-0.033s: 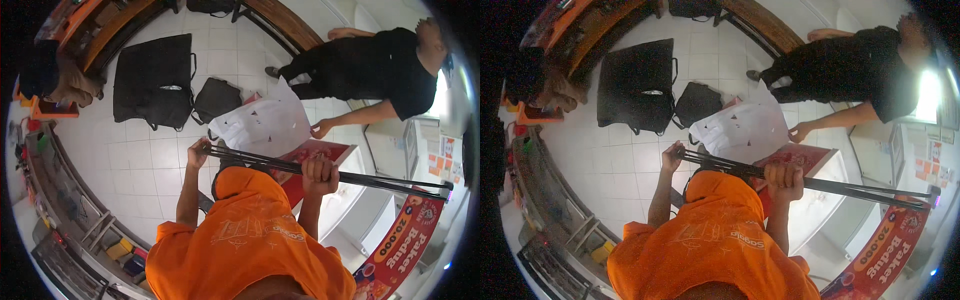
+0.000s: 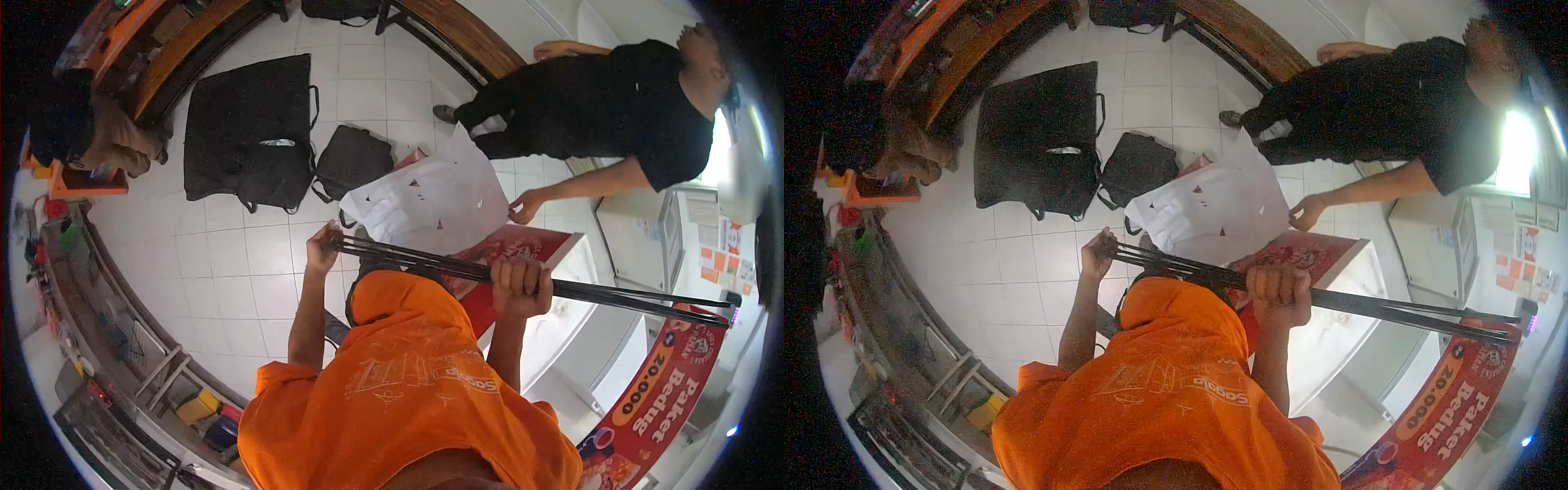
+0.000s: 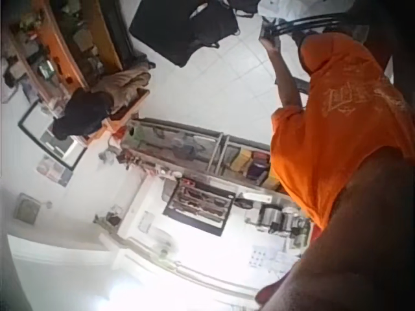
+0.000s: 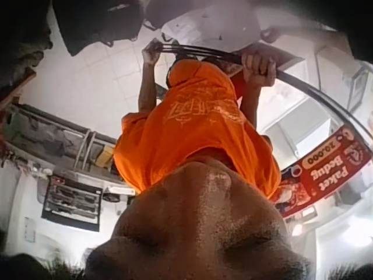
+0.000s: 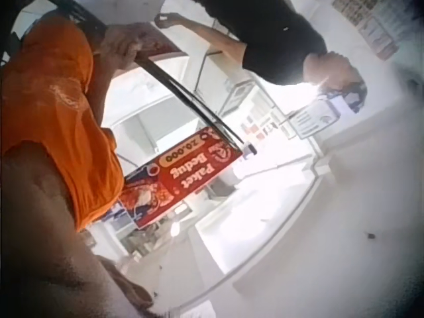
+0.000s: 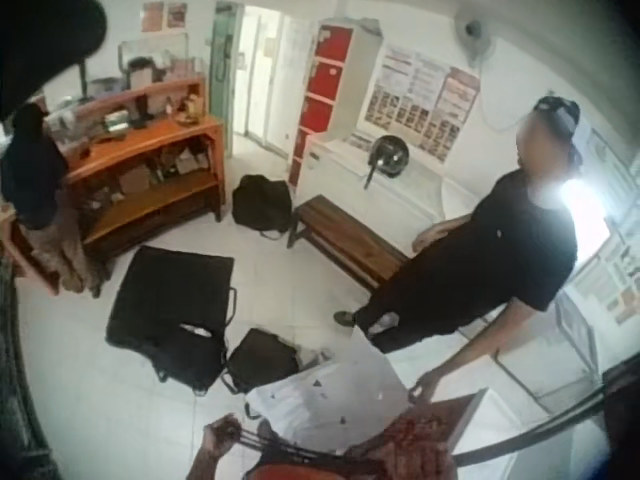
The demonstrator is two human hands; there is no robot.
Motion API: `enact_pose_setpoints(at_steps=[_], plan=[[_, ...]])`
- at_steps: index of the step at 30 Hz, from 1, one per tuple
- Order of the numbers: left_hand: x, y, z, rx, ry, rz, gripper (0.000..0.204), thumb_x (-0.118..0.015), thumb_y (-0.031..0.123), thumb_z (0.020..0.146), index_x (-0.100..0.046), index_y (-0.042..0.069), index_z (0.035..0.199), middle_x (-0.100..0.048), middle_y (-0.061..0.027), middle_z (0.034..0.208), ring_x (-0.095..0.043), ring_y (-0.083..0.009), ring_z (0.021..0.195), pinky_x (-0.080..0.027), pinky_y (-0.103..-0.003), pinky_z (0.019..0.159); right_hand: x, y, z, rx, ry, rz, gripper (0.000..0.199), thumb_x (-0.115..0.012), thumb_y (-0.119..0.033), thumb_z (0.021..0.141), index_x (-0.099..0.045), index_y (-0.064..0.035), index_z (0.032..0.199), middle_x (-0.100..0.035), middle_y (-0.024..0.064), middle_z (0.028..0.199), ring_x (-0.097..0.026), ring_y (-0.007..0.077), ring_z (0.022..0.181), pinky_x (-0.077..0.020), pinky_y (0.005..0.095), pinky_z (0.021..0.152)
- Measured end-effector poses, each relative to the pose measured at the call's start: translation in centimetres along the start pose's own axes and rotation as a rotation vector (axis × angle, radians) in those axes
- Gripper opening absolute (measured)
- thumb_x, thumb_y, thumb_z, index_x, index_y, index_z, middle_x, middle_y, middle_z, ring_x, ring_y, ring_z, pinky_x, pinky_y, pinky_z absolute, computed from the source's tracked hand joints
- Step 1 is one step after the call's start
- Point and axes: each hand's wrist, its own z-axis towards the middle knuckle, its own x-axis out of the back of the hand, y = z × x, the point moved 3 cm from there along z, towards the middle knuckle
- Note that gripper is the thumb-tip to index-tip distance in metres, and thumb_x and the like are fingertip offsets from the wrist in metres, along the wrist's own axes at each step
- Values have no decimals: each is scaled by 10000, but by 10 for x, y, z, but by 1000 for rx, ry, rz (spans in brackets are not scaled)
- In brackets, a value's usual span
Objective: The person assembles a promotional stand by connecting several flexible black rods into a central plastic hub and then positions a plastic tray on a nearby cooler.
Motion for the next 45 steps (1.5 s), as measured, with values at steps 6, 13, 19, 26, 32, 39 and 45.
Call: enact_pose_setpoints(at_steps=[6, 13, 19, 26, 32, 39, 45], plan=[[64, -19, 37, -14, 175, -216, 333, -366, 257, 961, -513, -41, 959, -564, -144, 815, -575, -237, 771, -490, -329, 705, -2, 10, -16, 3, -55, -28, 441, -413, -283, 957, -283, -161, 553, -253, -23, 471, -208, 131, 427, -218, 316, 479], [77, -27, 42, -76, 325, -306, 344, -331, 254, 957, -507, -41, 932, -571, -158, 847, -577, -286, 806, -508, -376, 772, 0, 15, -35, 29, -32, -25, 441, -453, -261, 934, -284, -151, 541, -254, -16, 458, -205, 134, 414, -214, 327, 462], [60, -30, 43, -71, 194, 43, 248, -420, 155, 969, -537, -43, 1063, -607, -164, 951, -599, -286, 880, -510, -407, 824, 7, 18, -38, 68, 4, -99, 453, -455, -266, 938, -283, -150, 534, -252, -12, 456, -215, 138, 409, -214, 329, 455], [5, -2, 34, -33, 81, -45, 299, -415, 210, 992, -503, -32, 1144, -599, -207, 1080, -594, -298, 965, -501, -392, 844, 10, 2, -22, 110, -1, -63, 450, -399, -289, 969, -315, -157, 547, -264, -16, 456, -206, 135, 419, -234, 331, 489], [-91, 47, 8, -286, -294, -267, 382, -321, 344, 1018, -546, 52, 1114, -606, -182, 1062, -568, -308, 1009, -431, -455, 964, 29, -19, -7, 188, 321, 47, 472, -366, -307, 986, -293, -182, 537, -231, -19, 443, -180, 118, 405, -230, 310, 474], [-207, 93, -54, -428, -480, -442, 523, -246, 406, 1008, -455, 56, 1336, -506, -212, 1280, -503, -345, 1175, -357, -518, 1053, 58, -44, -1, 309, 396, 124, 473, -409, -259, 959, -218, -206, 529, -195, -34, 435, -145, 119, 386, -321, 266, 449], [-255, 105, -100, -483, -572, -347, 554, -209, 403, 1011, -375, 59, 1411, -437, -216, 1391, -471, -350, 1241, -346, -513, 1081, 86, -51, -10, 342, 337, 217, 478, -386, -205, 984, -224, -206, 534, -192, -26, 417, -149, 110, 369, -396, 255, 475]])
